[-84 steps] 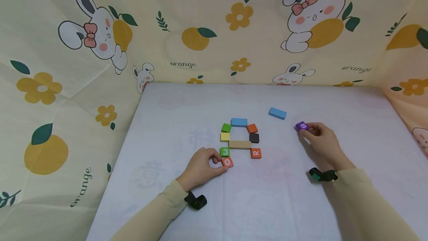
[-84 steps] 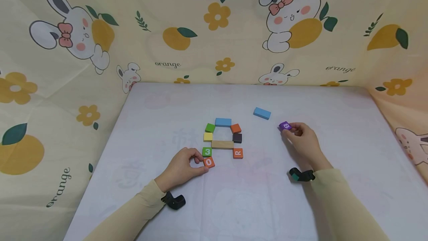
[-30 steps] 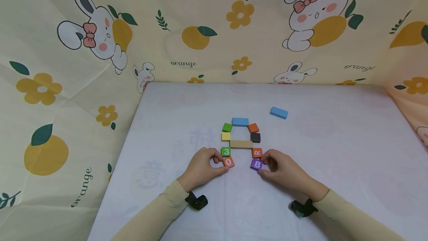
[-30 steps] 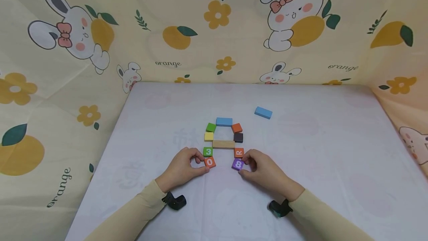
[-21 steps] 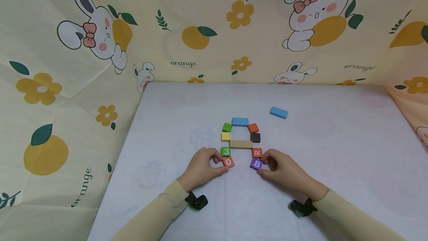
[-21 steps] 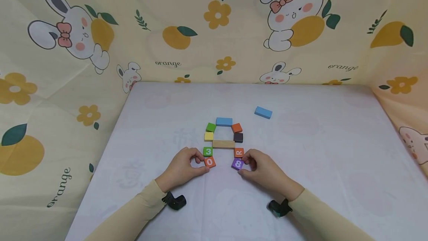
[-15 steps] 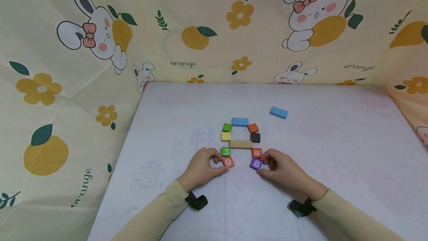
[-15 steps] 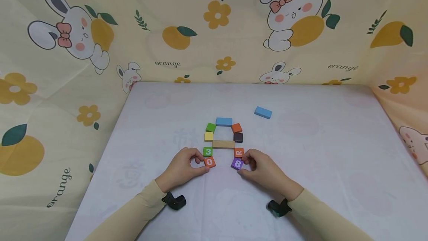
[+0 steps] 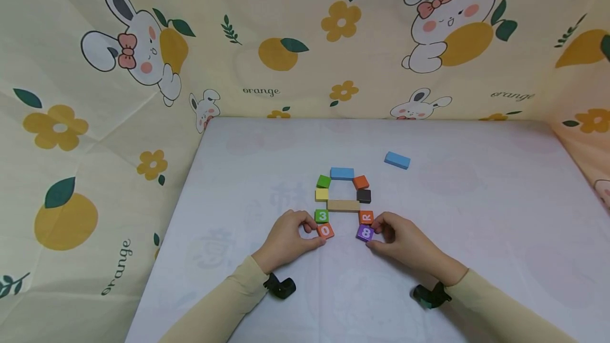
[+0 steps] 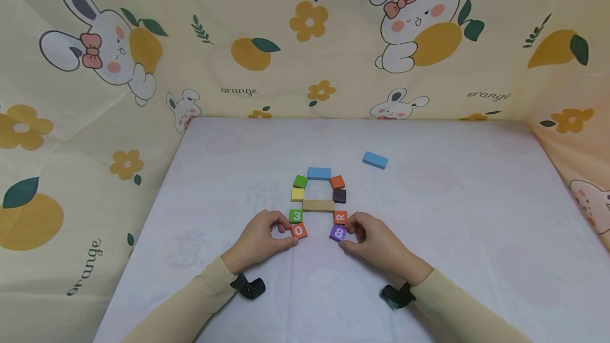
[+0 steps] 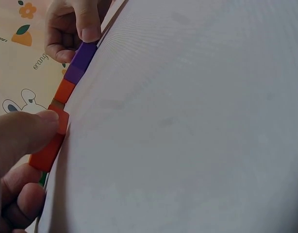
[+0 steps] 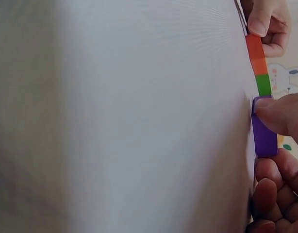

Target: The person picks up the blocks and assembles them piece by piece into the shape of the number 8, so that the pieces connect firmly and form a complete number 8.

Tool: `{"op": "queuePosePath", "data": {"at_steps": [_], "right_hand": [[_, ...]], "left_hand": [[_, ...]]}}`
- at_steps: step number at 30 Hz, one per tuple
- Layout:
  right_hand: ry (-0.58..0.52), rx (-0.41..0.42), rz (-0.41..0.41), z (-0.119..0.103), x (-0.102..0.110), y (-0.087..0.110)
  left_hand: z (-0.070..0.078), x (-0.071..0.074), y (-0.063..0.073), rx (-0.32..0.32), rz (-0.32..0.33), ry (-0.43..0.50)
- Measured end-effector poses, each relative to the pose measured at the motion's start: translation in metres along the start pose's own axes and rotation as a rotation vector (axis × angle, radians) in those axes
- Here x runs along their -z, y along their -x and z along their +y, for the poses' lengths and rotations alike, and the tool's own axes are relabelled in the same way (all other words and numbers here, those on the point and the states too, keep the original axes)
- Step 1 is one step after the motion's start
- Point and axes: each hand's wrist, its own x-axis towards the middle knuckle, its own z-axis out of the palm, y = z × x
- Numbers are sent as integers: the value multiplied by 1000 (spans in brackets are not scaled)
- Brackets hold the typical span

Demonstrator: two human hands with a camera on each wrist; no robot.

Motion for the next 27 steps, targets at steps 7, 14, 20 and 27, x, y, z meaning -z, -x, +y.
{"op": "queuePosePath", "data": {"at_steps": [7,14,20,27], "right_hand": [[-56,-16,39,3,13,-4],[-62,-57,189,18,50,-28],[-80,-152,275,37,78,-47],[-128,-244,296,54,90,-65]], "left_hand": [[-3,-2,-1,-10,5,-25],[-5,-2,-1,-16,3,-23],[-3,-1,0,-6,0,-19],[-3,-1,0,-18,3,-12]]}}
